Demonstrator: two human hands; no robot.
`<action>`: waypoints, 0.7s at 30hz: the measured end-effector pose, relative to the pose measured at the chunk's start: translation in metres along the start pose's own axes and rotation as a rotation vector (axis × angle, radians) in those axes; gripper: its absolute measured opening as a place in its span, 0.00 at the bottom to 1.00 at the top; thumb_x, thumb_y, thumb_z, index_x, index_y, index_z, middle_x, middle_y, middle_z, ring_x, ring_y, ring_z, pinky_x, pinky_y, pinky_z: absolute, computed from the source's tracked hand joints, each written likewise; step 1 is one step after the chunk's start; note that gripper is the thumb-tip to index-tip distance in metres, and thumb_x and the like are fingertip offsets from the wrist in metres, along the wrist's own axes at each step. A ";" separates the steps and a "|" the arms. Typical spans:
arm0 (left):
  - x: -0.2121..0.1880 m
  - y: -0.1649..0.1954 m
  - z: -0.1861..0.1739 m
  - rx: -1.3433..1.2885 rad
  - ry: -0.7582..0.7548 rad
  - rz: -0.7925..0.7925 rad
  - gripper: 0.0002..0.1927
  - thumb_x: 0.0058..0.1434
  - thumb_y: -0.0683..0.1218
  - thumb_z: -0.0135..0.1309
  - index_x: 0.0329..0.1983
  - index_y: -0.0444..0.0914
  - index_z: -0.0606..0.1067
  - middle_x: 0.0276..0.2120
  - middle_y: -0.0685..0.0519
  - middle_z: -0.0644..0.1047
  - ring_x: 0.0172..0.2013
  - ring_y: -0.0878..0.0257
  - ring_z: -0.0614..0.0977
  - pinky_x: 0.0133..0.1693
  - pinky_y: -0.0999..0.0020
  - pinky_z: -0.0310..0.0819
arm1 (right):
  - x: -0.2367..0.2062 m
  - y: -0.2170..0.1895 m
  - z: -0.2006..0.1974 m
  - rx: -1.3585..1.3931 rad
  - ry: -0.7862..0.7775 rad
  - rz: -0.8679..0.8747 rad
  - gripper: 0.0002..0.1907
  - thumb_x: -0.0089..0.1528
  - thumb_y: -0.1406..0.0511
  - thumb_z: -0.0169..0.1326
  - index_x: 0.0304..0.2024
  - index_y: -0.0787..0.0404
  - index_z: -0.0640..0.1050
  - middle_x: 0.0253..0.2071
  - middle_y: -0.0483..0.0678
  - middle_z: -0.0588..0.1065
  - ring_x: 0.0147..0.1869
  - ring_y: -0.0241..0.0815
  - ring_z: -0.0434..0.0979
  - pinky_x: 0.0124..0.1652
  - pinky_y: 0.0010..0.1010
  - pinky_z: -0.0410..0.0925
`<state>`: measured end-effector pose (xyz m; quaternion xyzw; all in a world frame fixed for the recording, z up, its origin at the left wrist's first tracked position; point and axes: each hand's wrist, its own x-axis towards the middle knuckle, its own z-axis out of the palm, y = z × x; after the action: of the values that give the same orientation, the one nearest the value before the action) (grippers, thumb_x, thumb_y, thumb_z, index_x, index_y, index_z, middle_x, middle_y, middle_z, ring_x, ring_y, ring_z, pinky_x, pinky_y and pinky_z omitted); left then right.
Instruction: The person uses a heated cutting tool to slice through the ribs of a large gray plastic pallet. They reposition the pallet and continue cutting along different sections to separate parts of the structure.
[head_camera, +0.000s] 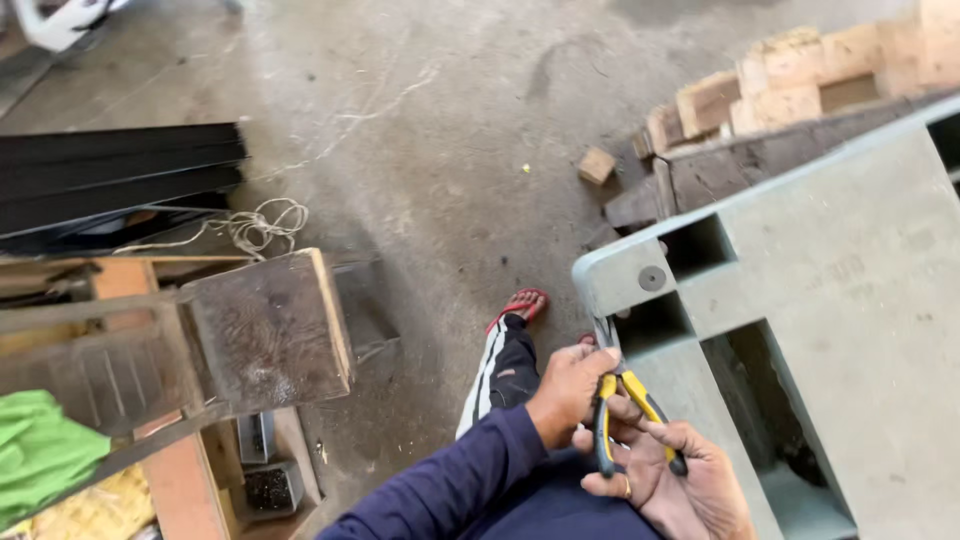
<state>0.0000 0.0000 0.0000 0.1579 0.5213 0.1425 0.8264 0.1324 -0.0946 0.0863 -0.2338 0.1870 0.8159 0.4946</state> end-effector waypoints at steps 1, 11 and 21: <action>0.005 -0.003 0.001 -0.030 0.006 0.010 0.13 0.67 0.50 0.54 0.34 0.34 0.74 0.26 0.50 0.77 0.22 0.64 0.77 0.23 0.69 0.71 | 0.005 -0.007 -0.010 0.001 -0.042 0.030 0.27 0.62 0.60 0.43 0.61 0.67 0.68 0.58 0.62 0.72 0.60 0.62 0.75 0.48 0.59 0.74; 0.013 -0.008 0.001 0.108 -0.002 0.120 0.12 0.66 0.49 0.56 0.34 0.34 0.76 0.27 0.54 0.78 0.26 0.68 0.77 0.29 0.72 0.72 | 0.024 -0.038 -0.015 -0.113 0.027 0.145 0.28 0.66 0.51 0.40 0.58 0.66 0.69 0.46 0.57 0.75 0.42 0.52 0.78 0.42 0.49 0.76; 0.009 0.087 0.000 0.902 0.437 1.019 0.18 0.66 0.52 0.57 0.54 0.37 0.79 0.48 0.41 0.78 0.49 0.52 0.78 0.52 0.60 0.71 | 0.008 -0.047 0.039 0.097 0.129 0.269 0.24 0.64 0.59 0.44 0.58 0.69 0.69 0.44 0.53 0.71 0.41 0.45 0.74 0.37 0.40 0.73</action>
<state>-0.0026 0.0829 0.0286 0.6761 0.5445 0.3100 0.3877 0.1635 -0.0468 0.1101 -0.2344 0.2870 0.8481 0.3787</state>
